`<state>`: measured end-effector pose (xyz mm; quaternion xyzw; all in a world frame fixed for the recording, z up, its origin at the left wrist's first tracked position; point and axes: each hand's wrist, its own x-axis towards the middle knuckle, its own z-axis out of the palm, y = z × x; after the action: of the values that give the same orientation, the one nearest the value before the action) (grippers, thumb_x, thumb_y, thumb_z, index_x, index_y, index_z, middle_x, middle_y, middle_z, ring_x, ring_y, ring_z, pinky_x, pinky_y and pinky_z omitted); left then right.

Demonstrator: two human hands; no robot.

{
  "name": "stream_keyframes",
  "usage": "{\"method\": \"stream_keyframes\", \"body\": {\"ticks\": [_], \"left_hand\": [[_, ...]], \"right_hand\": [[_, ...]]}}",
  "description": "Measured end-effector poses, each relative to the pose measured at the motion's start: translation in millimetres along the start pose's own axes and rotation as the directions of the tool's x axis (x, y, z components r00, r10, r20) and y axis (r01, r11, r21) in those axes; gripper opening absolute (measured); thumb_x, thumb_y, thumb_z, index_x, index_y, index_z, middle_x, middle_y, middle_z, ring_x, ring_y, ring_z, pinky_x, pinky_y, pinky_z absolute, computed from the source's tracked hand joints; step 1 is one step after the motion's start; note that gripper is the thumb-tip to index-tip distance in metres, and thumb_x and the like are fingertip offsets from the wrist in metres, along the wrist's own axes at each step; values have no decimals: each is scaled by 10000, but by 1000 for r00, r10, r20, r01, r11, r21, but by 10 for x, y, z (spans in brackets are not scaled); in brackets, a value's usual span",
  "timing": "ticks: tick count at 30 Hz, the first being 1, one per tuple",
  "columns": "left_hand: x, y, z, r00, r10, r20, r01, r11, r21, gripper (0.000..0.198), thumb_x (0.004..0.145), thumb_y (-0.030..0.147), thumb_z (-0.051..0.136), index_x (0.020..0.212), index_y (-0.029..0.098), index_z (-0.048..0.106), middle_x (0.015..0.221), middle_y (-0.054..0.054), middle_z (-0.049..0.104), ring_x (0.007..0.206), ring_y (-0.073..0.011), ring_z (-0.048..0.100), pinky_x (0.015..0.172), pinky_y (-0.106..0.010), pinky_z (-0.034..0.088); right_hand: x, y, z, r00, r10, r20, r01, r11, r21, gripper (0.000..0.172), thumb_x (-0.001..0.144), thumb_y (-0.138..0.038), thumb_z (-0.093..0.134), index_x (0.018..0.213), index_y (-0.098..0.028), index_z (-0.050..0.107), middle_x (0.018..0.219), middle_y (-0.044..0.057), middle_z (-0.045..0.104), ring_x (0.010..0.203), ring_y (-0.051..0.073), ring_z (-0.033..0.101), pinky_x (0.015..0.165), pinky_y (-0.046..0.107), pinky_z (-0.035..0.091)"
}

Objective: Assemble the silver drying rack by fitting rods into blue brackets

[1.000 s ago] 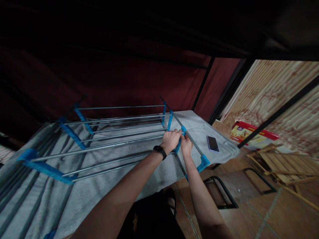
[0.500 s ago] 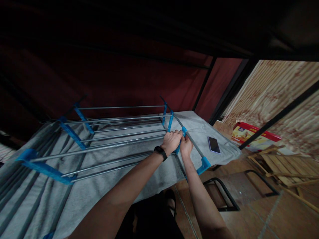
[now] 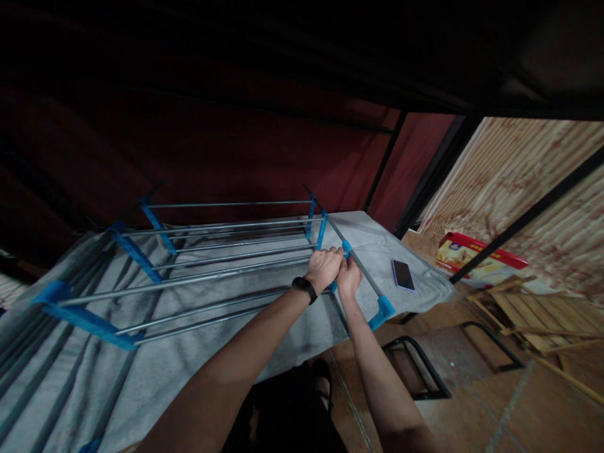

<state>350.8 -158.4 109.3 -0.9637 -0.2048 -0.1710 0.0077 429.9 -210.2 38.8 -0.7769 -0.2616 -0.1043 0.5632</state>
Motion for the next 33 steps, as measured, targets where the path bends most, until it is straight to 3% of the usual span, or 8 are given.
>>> {"method": "stream_keyframes", "body": {"ticks": [7,14,20,23,33], "left_hand": [[1,-4,-6,999,43,3,-43,999,32,275,979,163,356,1137,158,581,1035,-95,675,913,-211,674,737,-320,471],[-167,-107,-127,995,81,-57,-78,995,68,279,997,232,387,1194,148,566,1083,-113,678,1053,-232,636,960,-380,417],[-286,-254,-220,998,-14,54,12,999,43,330,1018,341,346,1154,152,580,1027,-131,702,950,-235,683,806,-351,471],[-279,-243,-232,996,-26,86,25,1000,17,329,1020,329,341,1127,149,594,1031,-139,707,939,-227,691,788,-342,480],[-271,-238,-179,999,14,33,-14,1000,4,331,1016,278,345,1089,115,623,944,-146,723,906,-243,699,754,-362,491]], "right_hand": [[27,6,-26,1000,16,21,-16,1000,14,356,875,-421,405,910,-167,652,994,156,716,954,297,647,928,421,450],[60,4,-103,995,9,95,-21,992,123,351,841,-431,465,975,-167,654,1032,123,715,1006,271,624,991,420,432],[18,-100,-159,996,-17,91,-12,951,308,532,834,-407,460,1296,-175,584,1326,92,618,1249,219,532,1125,384,334],[-9,-146,-172,994,7,112,-40,955,295,565,827,-408,450,1323,-169,582,1307,88,636,1240,230,537,1124,399,340],[-23,-153,-139,995,67,67,-86,939,334,600,857,-491,423,1307,-141,611,1342,110,614,1295,254,510,1147,406,318]]}}
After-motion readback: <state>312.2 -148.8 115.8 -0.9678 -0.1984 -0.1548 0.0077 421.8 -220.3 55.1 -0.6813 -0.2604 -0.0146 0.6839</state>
